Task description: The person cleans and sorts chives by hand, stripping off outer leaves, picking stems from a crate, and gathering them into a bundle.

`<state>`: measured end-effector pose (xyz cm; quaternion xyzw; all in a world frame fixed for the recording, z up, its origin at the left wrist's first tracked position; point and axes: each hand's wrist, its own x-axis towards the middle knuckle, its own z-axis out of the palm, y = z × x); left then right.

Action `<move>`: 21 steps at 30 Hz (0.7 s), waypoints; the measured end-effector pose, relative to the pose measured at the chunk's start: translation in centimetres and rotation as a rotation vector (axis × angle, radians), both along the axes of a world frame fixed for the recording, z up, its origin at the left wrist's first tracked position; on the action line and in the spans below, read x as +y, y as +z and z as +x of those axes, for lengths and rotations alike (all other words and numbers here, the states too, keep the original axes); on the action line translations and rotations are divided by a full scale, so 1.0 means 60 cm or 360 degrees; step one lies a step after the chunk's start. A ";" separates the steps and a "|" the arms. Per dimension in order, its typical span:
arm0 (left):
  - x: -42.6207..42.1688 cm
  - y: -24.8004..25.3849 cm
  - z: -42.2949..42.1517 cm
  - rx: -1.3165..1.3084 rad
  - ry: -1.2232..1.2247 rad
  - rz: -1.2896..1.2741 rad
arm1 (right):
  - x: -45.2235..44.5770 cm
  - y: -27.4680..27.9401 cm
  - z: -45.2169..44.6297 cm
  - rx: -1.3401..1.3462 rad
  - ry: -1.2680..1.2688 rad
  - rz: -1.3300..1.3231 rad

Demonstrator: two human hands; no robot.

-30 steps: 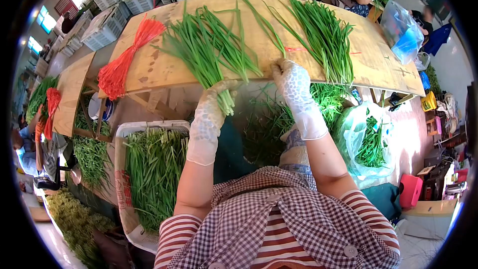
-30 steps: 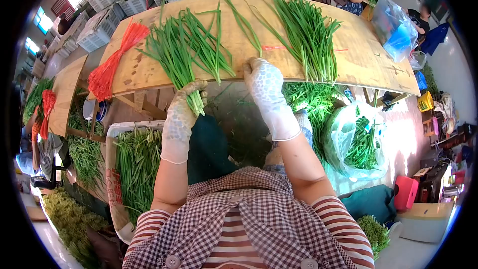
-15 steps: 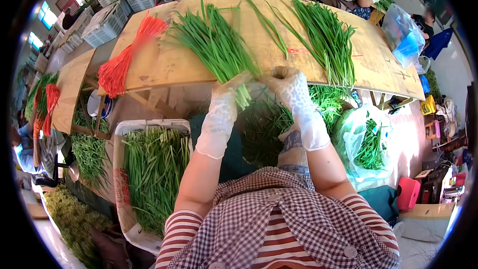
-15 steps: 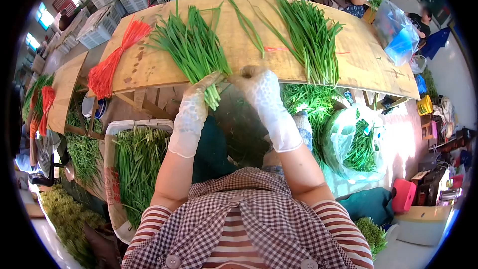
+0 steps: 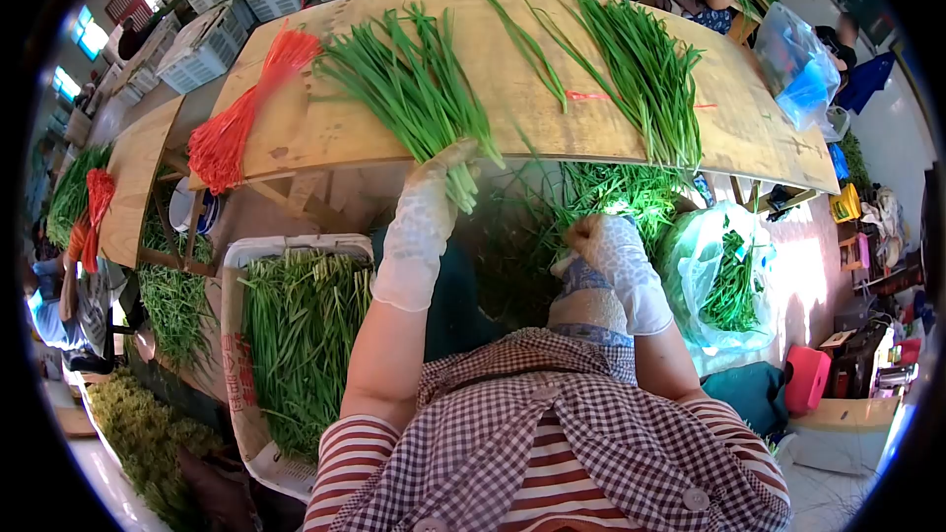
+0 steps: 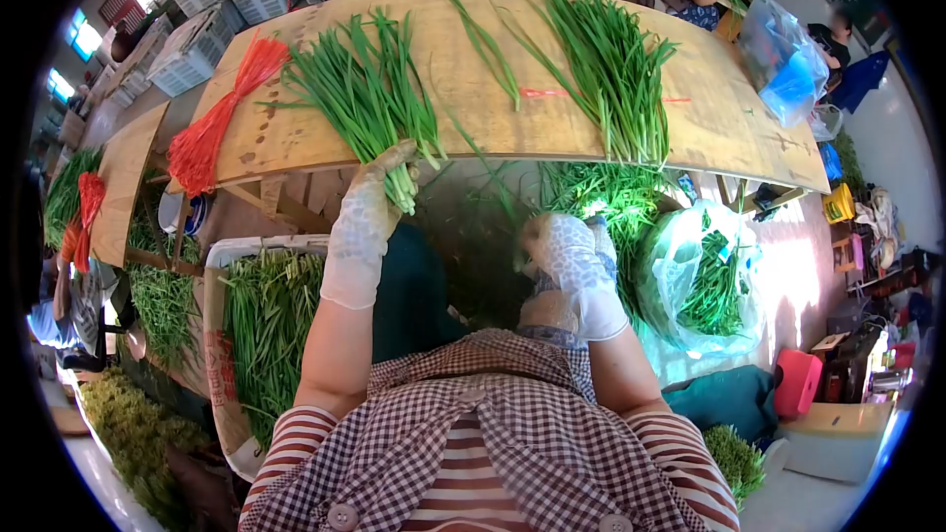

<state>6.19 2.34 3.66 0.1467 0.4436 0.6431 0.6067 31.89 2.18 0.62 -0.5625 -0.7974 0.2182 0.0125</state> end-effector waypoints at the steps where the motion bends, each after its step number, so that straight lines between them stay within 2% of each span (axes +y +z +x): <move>1: 0.003 -0.004 0.001 0.0001 0.0022 -0.0017 | -0.002 0.028 -0.014 0.0456 -0.0188 -0.0217; 3: -0.004 -0.009 0.008 -0.0010 -0.0053 0.0015 | -0.017 0.105 -0.071 0.1371 -0.0577 -0.0678; 6: -0.016 0.004 0.019 -0.0112 -0.0216 0.0113 | 0.006 0.106 -0.115 0.1900 -0.0317 -0.0939; 7: -0.020 0.010 0.022 -0.0166 -0.0271 0.0156 | 0.015 0.104 -0.125 0.1799 -0.0314 -0.0808; 8: -0.020 0.013 0.023 0.0085 -0.0105 0.0044 | 0.024 0.099 -0.135 0.1694 -0.0309 -0.0682; 9: -0.023 0.025 0.023 0.0140 -0.0086 0.0029 | 0.029 0.096 -0.141 0.1585 -0.0305 -0.0560; 10: -0.030 0.044 0.024 0.0192 -0.0068 0.0010 | 0.026 0.103 -0.144 0.0916 -0.0283 0.0070; 13: -0.033 0.062 0.024 0.0549 -0.0184 -0.0004 | 0.003 0.105 -0.158 0.0569 0.0013 0.0786; 14: -0.029 0.064 0.024 0.0700 -0.0250 0.0003 | 0.000 0.099 -0.157 0.0662 0.0065 0.0848; 17: -0.016 0.044 -0.023 0.0313 -0.0359 0.0264 | 0.006 0.125 -0.130 0.0757 0.0062 0.0638; 18: -0.025 0.073 -0.031 0.0041 -0.0335 0.0419 | 0.012 0.127 -0.118 0.0716 -0.0044 0.0659; 19: -0.043 0.094 -0.048 -0.0059 -0.0278 0.0467 | 0.022 0.122 -0.110 0.0610 -0.0150 0.0689; 21: -0.045 0.115 -0.086 -0.0425 -0.0355 0.0725 | 0.036 0.116 -0.104 0.0693 -0.0254 0.0730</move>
